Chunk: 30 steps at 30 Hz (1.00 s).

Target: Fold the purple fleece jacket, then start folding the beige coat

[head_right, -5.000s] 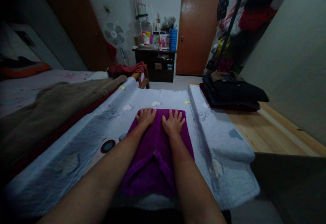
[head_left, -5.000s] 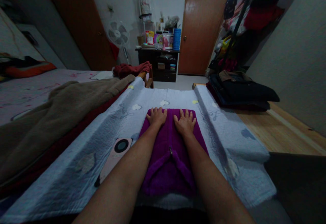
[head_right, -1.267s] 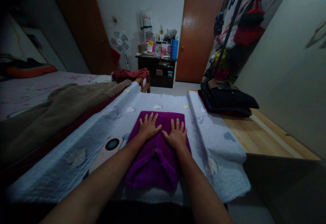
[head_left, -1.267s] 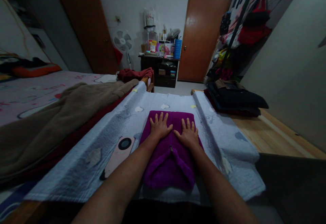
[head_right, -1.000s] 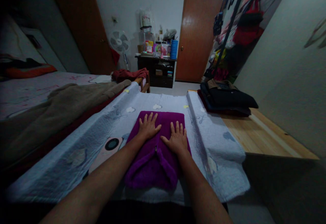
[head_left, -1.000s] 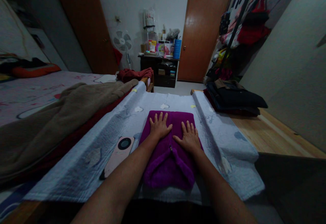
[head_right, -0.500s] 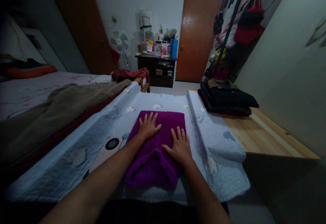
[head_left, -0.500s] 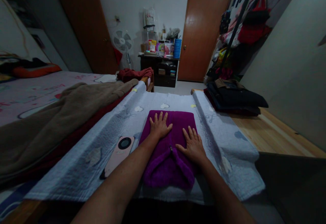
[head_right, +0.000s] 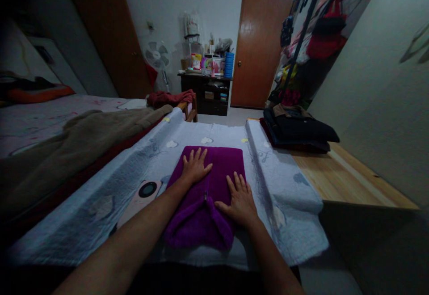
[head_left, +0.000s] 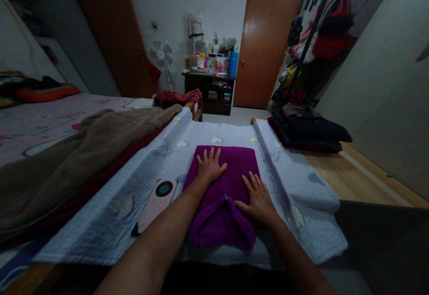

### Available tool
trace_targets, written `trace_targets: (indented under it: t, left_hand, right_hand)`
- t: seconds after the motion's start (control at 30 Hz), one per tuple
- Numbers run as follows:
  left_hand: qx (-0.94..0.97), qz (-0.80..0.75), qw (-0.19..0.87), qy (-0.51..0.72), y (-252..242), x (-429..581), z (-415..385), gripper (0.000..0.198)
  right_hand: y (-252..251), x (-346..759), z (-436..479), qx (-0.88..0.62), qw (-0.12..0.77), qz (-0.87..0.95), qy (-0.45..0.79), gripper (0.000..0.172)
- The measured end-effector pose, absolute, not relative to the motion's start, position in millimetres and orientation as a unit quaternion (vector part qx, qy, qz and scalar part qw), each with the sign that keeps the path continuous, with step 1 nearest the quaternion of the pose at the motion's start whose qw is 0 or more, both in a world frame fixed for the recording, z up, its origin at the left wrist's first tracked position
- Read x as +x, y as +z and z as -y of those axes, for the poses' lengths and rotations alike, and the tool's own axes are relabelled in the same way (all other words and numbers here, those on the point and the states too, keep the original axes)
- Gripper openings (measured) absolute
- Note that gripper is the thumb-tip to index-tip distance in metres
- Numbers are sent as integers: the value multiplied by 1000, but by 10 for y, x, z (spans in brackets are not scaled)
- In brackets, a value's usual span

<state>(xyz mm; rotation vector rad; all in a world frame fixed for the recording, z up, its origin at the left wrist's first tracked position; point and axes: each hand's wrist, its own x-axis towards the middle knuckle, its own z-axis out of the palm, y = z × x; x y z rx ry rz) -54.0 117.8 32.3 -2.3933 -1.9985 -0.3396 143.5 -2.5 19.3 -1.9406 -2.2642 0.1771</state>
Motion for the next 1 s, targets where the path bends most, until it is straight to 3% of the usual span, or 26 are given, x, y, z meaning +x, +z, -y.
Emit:
trace_targets:
  t: [0.73, 1.0]
  left_hand:
    - [-760, 640, -1, -111, 287, -543, -1207, 78]
    - [-757, 641, 8, -124, 276, -537, -1195, 76]
  right_hand:
    - [50, 1649, 268, -630, 121, 765, 60, 86]
    - [202, 1739, 302, -648, 75, 754, 81, 80]
